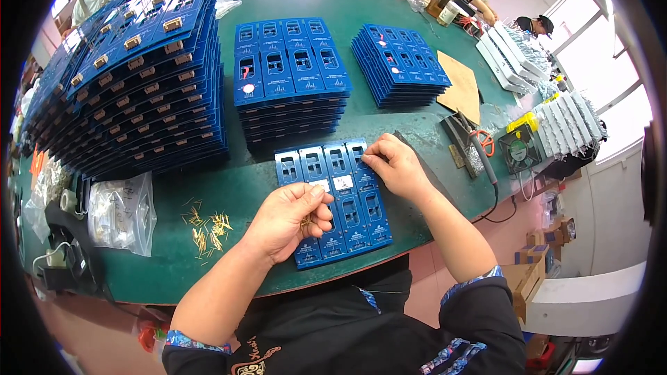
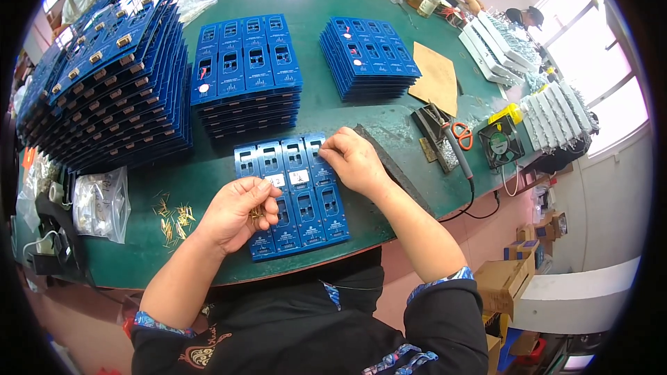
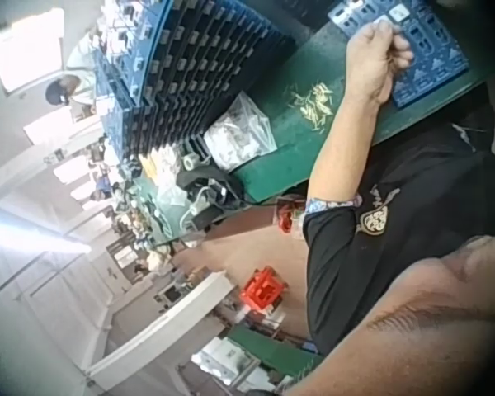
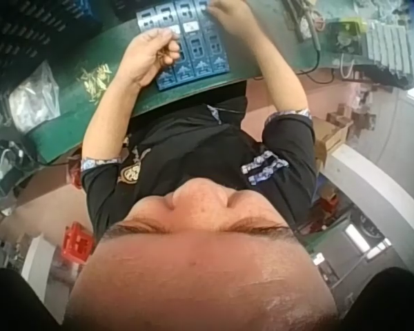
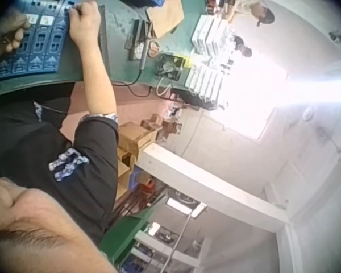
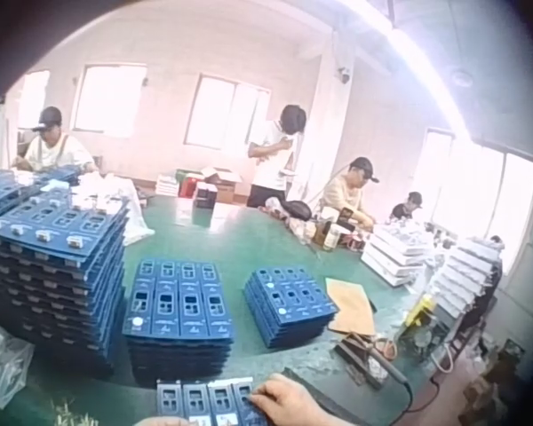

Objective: The person inserts small gold-colored terminal pins into blue plastic component housings by hand at an assembly workbench.

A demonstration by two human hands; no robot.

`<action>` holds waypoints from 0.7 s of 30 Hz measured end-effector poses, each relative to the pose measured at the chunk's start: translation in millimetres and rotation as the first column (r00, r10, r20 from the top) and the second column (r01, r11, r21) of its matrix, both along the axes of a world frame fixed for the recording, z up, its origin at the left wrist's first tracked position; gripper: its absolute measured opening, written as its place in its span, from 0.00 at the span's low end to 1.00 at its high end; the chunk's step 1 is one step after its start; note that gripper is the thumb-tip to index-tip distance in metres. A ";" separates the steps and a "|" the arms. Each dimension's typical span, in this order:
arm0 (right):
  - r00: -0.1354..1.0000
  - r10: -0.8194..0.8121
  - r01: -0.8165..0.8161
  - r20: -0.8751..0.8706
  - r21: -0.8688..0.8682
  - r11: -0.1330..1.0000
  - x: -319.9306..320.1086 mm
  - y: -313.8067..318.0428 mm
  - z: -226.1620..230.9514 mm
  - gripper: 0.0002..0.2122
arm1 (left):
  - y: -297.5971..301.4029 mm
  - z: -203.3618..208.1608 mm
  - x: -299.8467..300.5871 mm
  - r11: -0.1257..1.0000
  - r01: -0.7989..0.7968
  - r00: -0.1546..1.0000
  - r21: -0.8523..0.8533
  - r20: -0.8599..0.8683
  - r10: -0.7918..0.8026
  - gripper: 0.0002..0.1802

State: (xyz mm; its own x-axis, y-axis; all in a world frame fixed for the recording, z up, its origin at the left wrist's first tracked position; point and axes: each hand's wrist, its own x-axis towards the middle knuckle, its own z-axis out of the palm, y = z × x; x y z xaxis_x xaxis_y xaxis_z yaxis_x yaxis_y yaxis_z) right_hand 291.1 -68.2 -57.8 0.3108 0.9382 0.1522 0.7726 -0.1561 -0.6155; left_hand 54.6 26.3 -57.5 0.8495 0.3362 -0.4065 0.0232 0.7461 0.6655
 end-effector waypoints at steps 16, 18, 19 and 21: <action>0.999 -0.020 0.021 0.031 -0.042 0.999 -0.4 0.8 0.9 0.05 | -0.5 1.9 -0.1 1.000 -0.012 1.000 -0.008 -0.015 0.012 0.13; 0.999 -0.014 0.016 0.049 -0.035 0.999 -0.1 1.2 0.2 0.05 | -0.4 2.2 -0.1 1.000 -0.013 1.000 -0.009 -0.016 0.013 0.13; 0.999 -0.015 0.016 0.049 -0.034 0.999 -0.7 0.7 0.1 0.05 | -0.5 2.3 0.2 1.000 -0.014 1.000 -0.010 -0.017 0.013 0.13; 0.987 0.050 -0.063 0.151 0.077 0.995 -3.2 -1.4 -1.1 0.04 | -0.9 2.5 1.1 1.000 -0.012 1.000 -0.009 -0.016 0.012 0.13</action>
